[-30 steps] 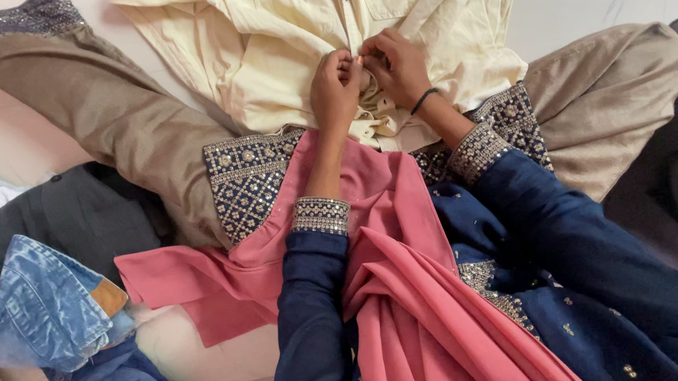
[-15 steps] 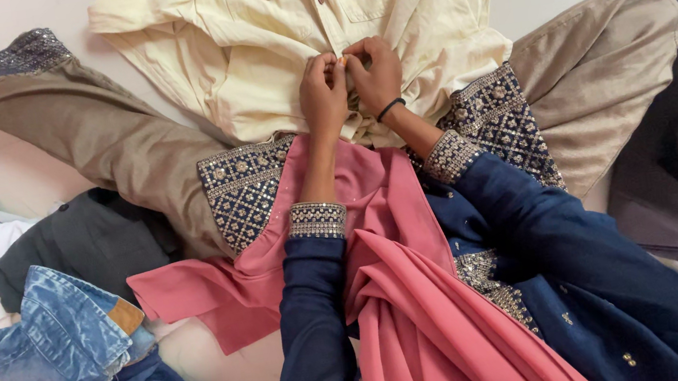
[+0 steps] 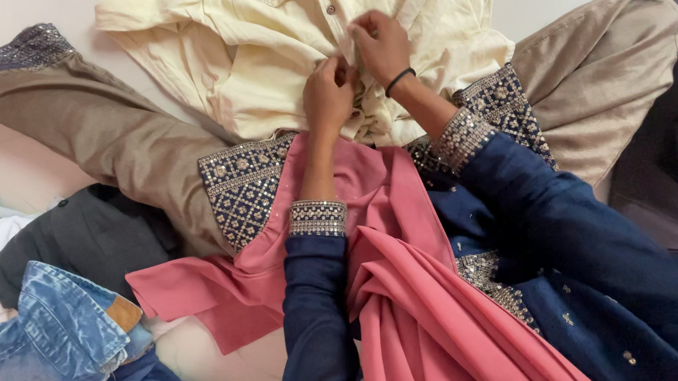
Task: The person buttons a light-colored long-sleeve shirt while sitting on the floor.
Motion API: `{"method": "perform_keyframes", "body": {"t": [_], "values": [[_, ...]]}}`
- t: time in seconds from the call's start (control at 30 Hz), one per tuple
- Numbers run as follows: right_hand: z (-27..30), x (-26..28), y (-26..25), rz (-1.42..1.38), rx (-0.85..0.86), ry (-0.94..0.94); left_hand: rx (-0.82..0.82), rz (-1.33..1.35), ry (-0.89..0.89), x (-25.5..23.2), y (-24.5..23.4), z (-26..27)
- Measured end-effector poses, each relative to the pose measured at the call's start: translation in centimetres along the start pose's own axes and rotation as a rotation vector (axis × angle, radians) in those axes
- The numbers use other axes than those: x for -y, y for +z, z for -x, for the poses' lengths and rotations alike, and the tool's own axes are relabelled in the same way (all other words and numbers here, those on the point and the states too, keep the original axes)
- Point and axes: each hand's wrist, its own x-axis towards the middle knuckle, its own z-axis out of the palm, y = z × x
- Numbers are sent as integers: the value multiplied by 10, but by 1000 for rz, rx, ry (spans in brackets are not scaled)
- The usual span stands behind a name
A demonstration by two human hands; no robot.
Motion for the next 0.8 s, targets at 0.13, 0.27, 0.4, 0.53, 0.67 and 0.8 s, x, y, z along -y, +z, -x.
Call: {"method": "perform_keyframes", "body": {"t": [0.13,0.27,0.4,0.53,0.67,0.8], "values": [[-8,33,3,206,-141,-610,106,-9,-123,6,2,-2],[-10,26,9,457,-58,-739,106,-56,0,13,5,0],[-6,13,13,489,-83,-755,114,-149,-3,4,0,1],[3,11,3,469,-54,-734,-98,-40,-31,-10,-7,1],[20,15,-5,462,-22,-657,-294,203,-76,-8,-5,0],[34,10,-9,440,6,-571,-301,-12,61,-2,12,4]]}}
